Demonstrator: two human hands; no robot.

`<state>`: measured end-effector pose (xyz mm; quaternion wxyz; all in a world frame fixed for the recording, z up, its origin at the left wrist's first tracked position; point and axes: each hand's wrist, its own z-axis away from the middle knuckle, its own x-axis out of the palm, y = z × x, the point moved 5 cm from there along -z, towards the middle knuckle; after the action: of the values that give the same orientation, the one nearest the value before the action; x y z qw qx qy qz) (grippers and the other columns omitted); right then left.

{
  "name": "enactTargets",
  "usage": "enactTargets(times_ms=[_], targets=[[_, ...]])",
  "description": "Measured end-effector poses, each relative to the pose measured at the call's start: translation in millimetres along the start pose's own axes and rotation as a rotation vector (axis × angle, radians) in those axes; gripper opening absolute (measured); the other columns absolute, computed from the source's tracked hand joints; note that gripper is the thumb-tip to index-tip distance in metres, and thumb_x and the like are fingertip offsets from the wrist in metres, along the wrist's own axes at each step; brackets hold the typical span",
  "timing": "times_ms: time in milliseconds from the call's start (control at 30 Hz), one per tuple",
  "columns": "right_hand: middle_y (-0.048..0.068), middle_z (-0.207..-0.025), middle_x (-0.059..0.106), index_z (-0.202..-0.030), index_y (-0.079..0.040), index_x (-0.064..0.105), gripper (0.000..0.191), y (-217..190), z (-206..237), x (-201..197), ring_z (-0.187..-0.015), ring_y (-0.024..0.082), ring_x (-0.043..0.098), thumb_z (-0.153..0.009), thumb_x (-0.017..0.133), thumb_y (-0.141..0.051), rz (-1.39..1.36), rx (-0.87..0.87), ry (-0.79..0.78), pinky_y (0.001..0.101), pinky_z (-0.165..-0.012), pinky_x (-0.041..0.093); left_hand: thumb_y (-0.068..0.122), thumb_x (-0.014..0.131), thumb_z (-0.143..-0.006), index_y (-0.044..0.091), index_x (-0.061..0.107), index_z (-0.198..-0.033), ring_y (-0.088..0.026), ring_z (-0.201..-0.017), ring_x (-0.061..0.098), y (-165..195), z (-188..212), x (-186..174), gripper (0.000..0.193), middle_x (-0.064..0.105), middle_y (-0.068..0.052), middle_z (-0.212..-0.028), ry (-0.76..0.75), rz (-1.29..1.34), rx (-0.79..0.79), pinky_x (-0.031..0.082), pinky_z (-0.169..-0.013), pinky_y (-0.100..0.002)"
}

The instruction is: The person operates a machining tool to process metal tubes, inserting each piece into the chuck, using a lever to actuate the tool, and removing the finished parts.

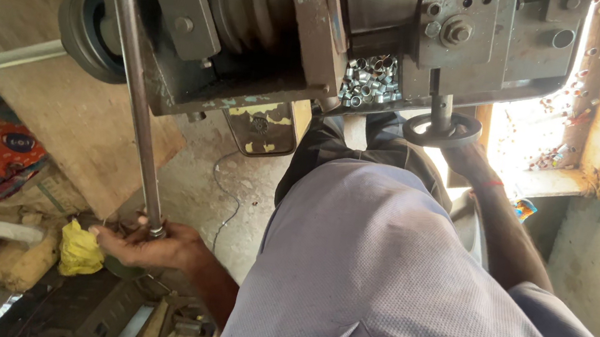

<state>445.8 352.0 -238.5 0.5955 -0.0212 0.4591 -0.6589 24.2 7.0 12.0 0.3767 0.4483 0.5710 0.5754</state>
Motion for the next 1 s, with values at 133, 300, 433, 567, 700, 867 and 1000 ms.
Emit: enactTargets(times_ms=[133, 300, 433, 567, 700, 867, 1000], targets=[[0.013, -0.118, 0.071, -0.129, -0.011, 0.068, 0.037, -14, -16, 24, -0.109, 0.027, 0.066, -0.102, 0.059, -0.035, 0.101, -0.05, -0.082, 0.0421, -0.088, 0.054, 0.039, 0.07, -0.099, 0.011, 0.056, -0.089, -0.011, -0.073, 0.051, 5, 8, 5, 0.032, 0.051, 0.001, -0.083, 0.027, -0.013, -0.018, 0.041, -0.065, -0.026], [0.008, -0.118, 0.071, -0.126, -0.011, 0.07, 0.039, -17, -16, 13, -0.108, 0.022, 0.068, -0.101, 0.059, -0.038, -0.108, -0.064, -0.081, 0.0375, -0.093, 0.056, 0.04, 0.07, -0.093, 0.011, 0.061, -0.092, -0.009, -0.07, 0.049, 5, 14, 6, 0.03, 0.054, 0.003, -0.084, 0.118, -0.063, -0.051, 0.038, -0.062, -0.023], [0.01, -0.121, 0.069, -0.132, -0.004, 0.064, 0.044, -10, 0, -13, -0.113, 0.022, 0.065, -0.103, 0.054, -0.036, -0.273, 0.192, -0.072, 0.0392, -0.097, 0.053, 0.04, 0.071, -0.097, 0.012, 0.056, -0.091, -0.009, -0.069, 0.044, 6, 15, 9, 0.032, 0.046, 0.003, -0.081, 0.047, -0.036, -0.038, 0.036, -0.063, -0.024], [0.017, -0.12, 0.075, -0.134, -0.009, 0.067, 0.045, -8, 43, -40, -0.108, 0.037, 0.064, -0.108, 0.043, -0.038, -0.271, 0.539, -0.154, 0.0483, -0.093, 0.051, 0.042, 0.069, -0.094, 0.014, 0.058, -0.092, -0.007, -0.063, 0.04, 4, 18, 7, 0.031, 0.042, 0.004, -0.075, 0.048, -0.072, -0.079, 0.031, -0.057, -0.023], [0.014, -0.133, 0.067, -0.129, -0.005, 0.067, 0.046, -41, 60, -21, -0.126, 0.031, 0.061, -0.103, 0.042, -0.032, -0.453, 0.348, -0.352, 0.0454, -0.106, 0.046, 0.044, 0.07, -0.096, 0.012, 0.057, -0.092, -0.007, -0.068, 0.044, 4, 25, 4, 0.035, 0.046, 0.004, -0.081, 0.079, -0.144, -0.066, 0.032, -0.059, -0.023], [0.021, -0.128, 0.064, -0.137, -0.005, 0.055, 0.046, -57, 11, 29, -0.12, 0.033, 0.063, -0.108, 0.044, -0.039, -0.249, 0.019, -0.466, 0.0477, -0.104, 0.049, 0.042, 0.069, -0.094, 0.01, 0.059, -0.093, -0.01, -0.068, 0.05, 7, 39, 5, 0.033, 0.048, 0.001, -0.078, 0.07, -0.143, -0.062, 0.038, -0.057, -0.024], [0.01, -0.132, 0.066, -0.14, -0.03, 0.064, 0.04, -33, -13, 21, -0.109, 0.027, 0.068, -0.105, 0.044, -0.026, 0.399, -0.246, -0.31, 0.0425, -0.094, 0.056, 0.036, 0.068, -0.101, 0.006, 0.056, -0.092, -0.013, -0.076, 0.056, 11, 53, 15, 0.033, 0.054, -0.002, -0.084, -0.078, -0.151, 0.003, 0.043, -0.065, -0.025]])
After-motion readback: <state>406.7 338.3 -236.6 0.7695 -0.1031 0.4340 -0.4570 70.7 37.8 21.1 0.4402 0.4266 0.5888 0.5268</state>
